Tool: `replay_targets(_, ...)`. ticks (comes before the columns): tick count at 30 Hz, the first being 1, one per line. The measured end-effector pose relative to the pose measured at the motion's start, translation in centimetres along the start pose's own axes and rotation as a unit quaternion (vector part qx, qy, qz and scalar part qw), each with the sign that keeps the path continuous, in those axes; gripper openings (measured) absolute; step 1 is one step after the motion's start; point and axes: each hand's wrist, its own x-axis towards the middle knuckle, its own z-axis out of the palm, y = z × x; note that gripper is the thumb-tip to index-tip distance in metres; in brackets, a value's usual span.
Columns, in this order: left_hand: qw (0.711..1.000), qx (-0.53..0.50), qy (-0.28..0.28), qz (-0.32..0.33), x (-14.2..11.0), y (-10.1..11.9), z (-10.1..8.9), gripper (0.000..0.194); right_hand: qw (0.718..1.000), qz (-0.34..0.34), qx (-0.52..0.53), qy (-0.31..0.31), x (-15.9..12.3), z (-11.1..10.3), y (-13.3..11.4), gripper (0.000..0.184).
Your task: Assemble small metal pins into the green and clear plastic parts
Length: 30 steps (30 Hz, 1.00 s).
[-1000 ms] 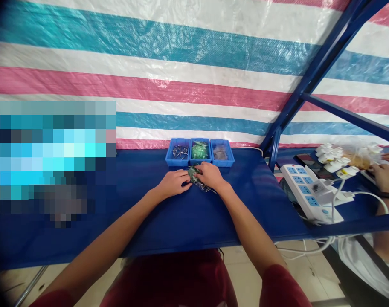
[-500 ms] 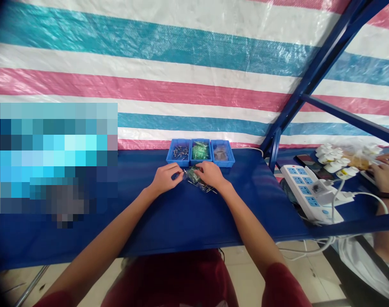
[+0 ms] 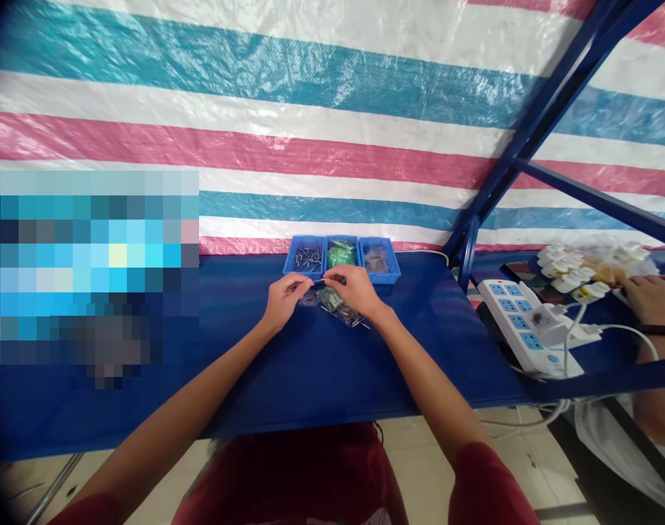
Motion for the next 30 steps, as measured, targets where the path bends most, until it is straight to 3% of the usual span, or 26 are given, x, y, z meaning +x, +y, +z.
replay_targets(7,1.0,0.011,0.001,-0.006,-0.2,-0.2,0.0,0.031,0.998,0.018,0.028,0.044,-0.5,0.9,0.1,0.02)
replay_targets(17,0.995,0.076,-0.019,0.066,-0.5,0.3,-0.1,0.031,0.997,-0.016,-0.035,0.065,-1.9,1.1,0.6,0.028)
replay_targets(22,0.995,0.081,-0.027,0.057,-0.6,0.5,-0.1,0.032,0.994,-0.052,-0.029,0.094,-1.9,2.0,1.2,0.035)
replay_targets(30,0.999,0.03,-0.029,0.026,-0.6,-0.2,0.1,0.033,0.988,-0.087,0.021,0.129,-2.1,2.1,1.4,0.024)
